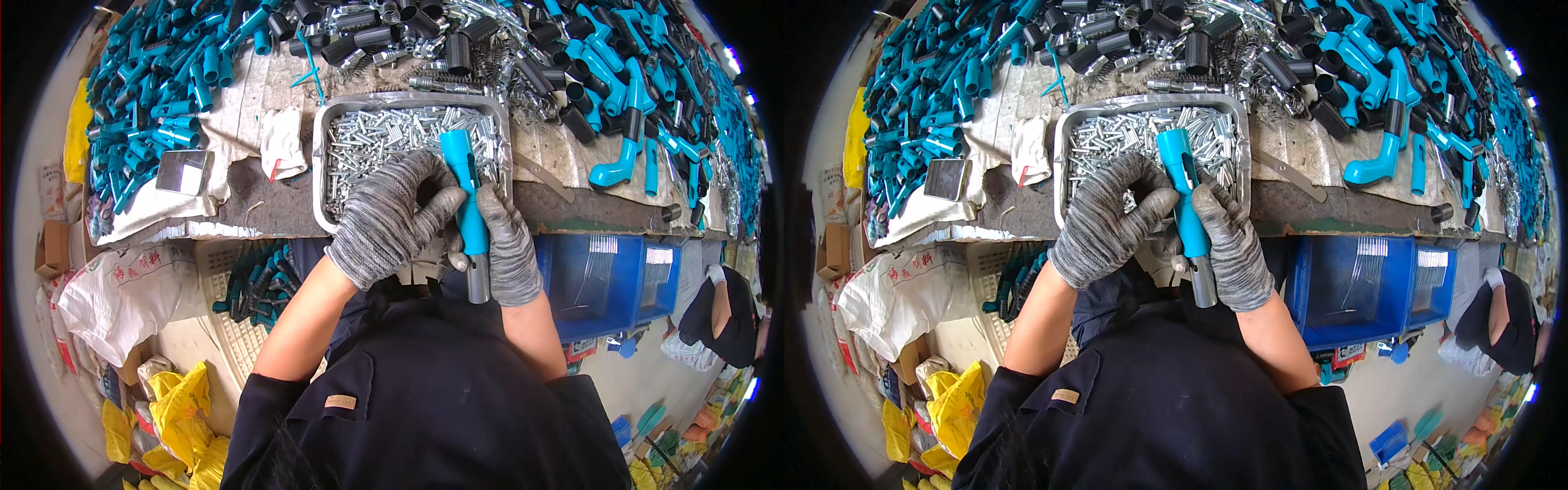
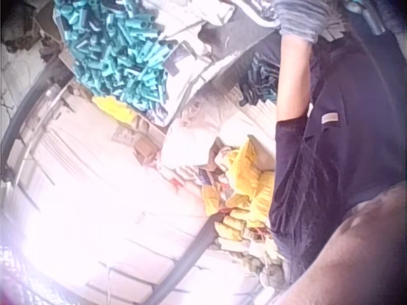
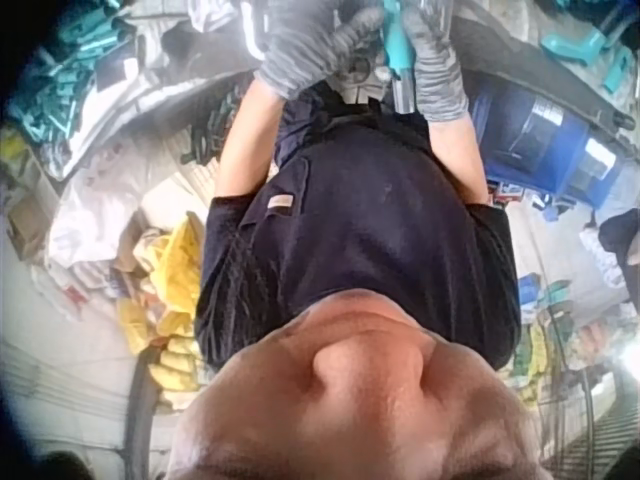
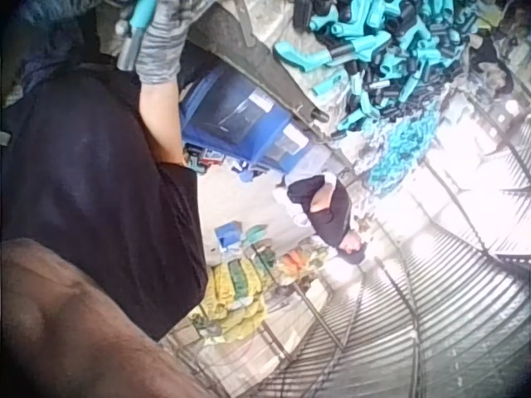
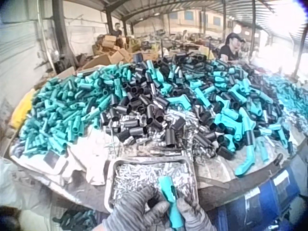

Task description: The person assembles tool handles by inserting metal pins, rods, and sleeves into plastic casings by hand.

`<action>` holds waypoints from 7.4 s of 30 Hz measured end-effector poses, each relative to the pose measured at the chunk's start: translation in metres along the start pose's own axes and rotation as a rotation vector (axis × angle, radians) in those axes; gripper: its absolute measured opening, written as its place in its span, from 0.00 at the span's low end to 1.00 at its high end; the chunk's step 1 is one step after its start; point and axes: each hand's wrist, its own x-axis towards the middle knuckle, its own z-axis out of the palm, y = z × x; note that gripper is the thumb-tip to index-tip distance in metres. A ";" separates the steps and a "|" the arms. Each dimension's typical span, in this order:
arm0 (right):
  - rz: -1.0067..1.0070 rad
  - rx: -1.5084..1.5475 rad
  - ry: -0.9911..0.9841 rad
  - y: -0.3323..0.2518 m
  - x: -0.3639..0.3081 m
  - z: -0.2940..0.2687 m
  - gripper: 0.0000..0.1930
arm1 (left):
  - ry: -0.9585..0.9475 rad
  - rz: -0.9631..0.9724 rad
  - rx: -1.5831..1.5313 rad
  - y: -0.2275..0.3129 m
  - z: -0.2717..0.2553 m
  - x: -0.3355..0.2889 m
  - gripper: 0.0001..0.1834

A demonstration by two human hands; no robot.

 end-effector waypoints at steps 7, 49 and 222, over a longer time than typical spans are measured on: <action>-0.001 -0.034 -0.218 -0.004 -0.004 -0.012 0.27 | -0.116 -0.271 -0.490 0.000 -0.006 0.008 0.13; 0.123 0.698 -0.491 -0.006 0.010 -0.023 0.34 | -0.128 -0.401 -1.027 0.011 0.025 0.021 0.11; -0.430 -0.864 -0.050 -0.009 -0.013 -0.043 0.30 | -0.058 0.144 0.776 0.066 -0.054 0.069 0.34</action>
